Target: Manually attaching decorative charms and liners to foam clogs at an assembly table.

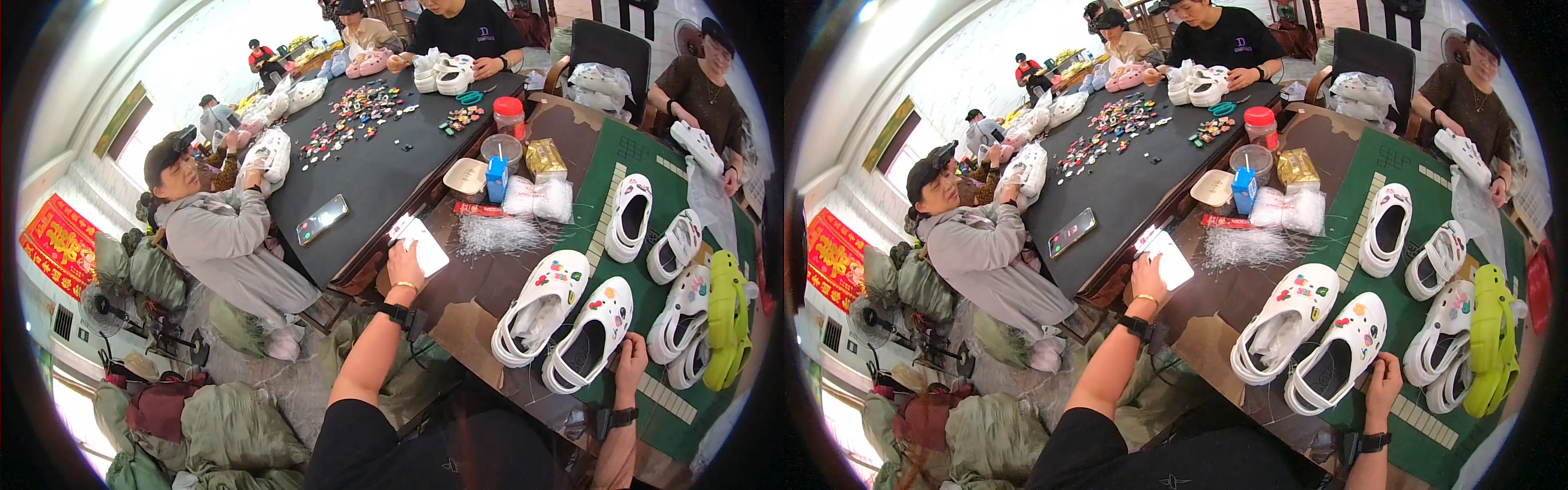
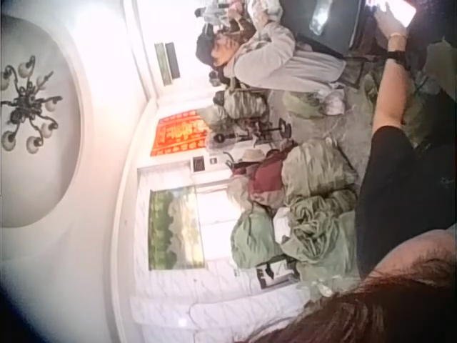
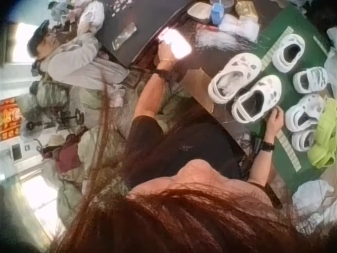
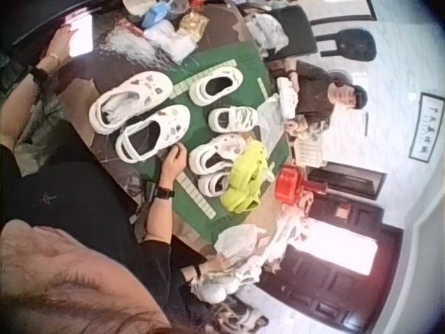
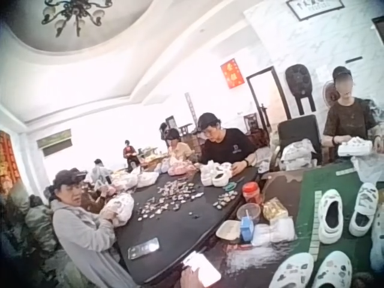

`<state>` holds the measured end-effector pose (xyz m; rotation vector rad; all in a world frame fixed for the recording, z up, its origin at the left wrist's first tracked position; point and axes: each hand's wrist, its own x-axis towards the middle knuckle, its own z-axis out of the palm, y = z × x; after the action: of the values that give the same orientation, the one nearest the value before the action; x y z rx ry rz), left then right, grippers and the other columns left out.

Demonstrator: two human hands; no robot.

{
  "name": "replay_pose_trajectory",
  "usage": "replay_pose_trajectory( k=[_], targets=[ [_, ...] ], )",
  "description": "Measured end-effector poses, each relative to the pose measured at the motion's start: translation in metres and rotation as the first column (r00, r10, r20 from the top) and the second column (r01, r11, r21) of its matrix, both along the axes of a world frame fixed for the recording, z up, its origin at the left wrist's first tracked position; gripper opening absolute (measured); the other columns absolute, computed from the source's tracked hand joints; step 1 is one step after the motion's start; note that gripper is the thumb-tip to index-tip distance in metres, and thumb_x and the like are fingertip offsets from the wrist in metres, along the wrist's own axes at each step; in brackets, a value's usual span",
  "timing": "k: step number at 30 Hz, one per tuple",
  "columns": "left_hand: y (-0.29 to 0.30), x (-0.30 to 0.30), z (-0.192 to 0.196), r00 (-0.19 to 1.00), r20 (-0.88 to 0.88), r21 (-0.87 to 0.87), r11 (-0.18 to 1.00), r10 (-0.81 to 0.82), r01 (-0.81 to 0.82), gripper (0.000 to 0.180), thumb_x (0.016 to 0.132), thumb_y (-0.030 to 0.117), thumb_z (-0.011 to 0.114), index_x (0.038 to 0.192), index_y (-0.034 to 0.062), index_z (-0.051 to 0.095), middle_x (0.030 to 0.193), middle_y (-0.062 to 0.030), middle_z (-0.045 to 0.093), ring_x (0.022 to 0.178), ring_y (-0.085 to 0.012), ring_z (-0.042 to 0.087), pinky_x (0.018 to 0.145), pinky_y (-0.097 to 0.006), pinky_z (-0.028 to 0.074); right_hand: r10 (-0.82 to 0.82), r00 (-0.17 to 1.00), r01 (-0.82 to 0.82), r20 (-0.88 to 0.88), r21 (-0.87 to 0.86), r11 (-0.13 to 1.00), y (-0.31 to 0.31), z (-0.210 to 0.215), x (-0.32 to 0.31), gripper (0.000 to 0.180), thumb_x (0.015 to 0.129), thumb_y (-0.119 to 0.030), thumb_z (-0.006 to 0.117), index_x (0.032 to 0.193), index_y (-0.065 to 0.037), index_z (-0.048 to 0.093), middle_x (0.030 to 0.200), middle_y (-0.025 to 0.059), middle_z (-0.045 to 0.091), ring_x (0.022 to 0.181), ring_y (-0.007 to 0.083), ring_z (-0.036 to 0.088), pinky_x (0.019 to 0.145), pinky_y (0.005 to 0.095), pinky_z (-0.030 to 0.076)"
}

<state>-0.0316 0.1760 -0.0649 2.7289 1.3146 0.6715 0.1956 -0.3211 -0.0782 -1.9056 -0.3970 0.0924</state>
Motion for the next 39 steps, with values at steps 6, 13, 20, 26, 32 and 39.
replay_pose_trajectory(
  k=[6,13,20,26,32,39],
  targets=[
    [0.032,0.009,-0.009,0.986,-0.151,0.094,0.994,0.076,-0.063,0.029,0.093,0.018,0.051,0.120,0.0185,0.062,0.124,-0.0137,0.054,0.109,-0.0328,0.054,0.088,-0.043,0.050,-0.003,0.996,0.006,0.087,-0.029,1.000,0.008,0.010,-0.004,0.015,0.093,-0.006,0.050,0.099,0.003,0.059,0.082,0.0045,0.060,0.075,0.0118,0.054,0.070,0.0266,0.045],
    [0.048,0.017,-0.015,0.975,-0.222,0.078,0.997,0.036,-0.019,0.026,0.092,0.020,0.052,0.114,0.0208,0.067,0.123,-0.0108,0.055,0.109,-0.0318,0.055,0.086,-0.042,0.051,-0.021,0.999,0.021,0.036,0.001,1.000,0.008,0.011,-0.005,0.015,0.093,-0.008,0.050,0.097,0.003,0.060,0.079,0.0028,0.058,0.070,0.0104,0.051,0.063,0.0253,0.042],
    [0.029,0.011,0.004,0.980,-0.195,0.075,0.997,0.049,-0.035,0.033,0.086,0.012,0.056,0.117,0.0191,0.064,0.120,-0.0127,0.054,0.110,-0.0323,0.054,0.088,-0.041,0.050,-0.019,0.994,0.022,0.107,-0.022,1.000,0.008,0.010,-0.004,0.015,0.093,-0.008,0.050,0.096,0.003,0.060,0.078,0.0028,0.058,0.069,0.0103,0.050,0.062,0.0251,0.042],
    [-0.001,-0.011,0.018,0.998,-0.062,-0.091,0.996,-0.012,0.007,0.045,0.078,0.003,0.058,0.122,0.0145,0.060,0.126,-0.0145,0.052,0.113,-0.0355,0.051,0.095,-0.043,0.045,-0.022,0.998,0.024,0.065,-0.030,0.999,0.005,0.007,-0.004,0.015,0.093,-0.008,0.050,0.096,0.002,0.060,0.079,0.0033,0.058,0.069,0.0104,0.051,0.063,0.0252,0.042],
    [-0.026,-0.007,0.021,0.991,0.001,-0.093,0.987,-0.133,0.133,0.042,0.076,0.004,0.059,0.118,0.0112,0.062,0.125,-0.0145,0.053,0.114,-0.0351,0.050,0.095,-0.044,0.045,-0.020,0.999,0.023,0.051,-0.049,0.999,0.008,0.016,-0.007,0.014,0.093,-0.008,0.051,0.096,0.002,0.060,0.081,0.0051,0.060,0.073,0.0124,0.054,0.068,0.0270,0.045],
    [-0.048,0.042,0.011,0.971,0.065,-0.116,0.965,-0.231,0.237,0.024,0.075,0.017,0.069,0.097,0.0087,0.068,0.121,-0.0139,0.056,0.112,-0.0331,0.051,0.091,-0.044,0.045,-0.016,0.999,0.018,0.040,-0.048,0.999,0.003,0.000,0.000,0.013,0.092,-0.008,0.052,0.097,0.002,0.060,0.081,0.0052,0.060,0.075,0.0128,0.054,0.070,0.0269,0.045]
  ],
)
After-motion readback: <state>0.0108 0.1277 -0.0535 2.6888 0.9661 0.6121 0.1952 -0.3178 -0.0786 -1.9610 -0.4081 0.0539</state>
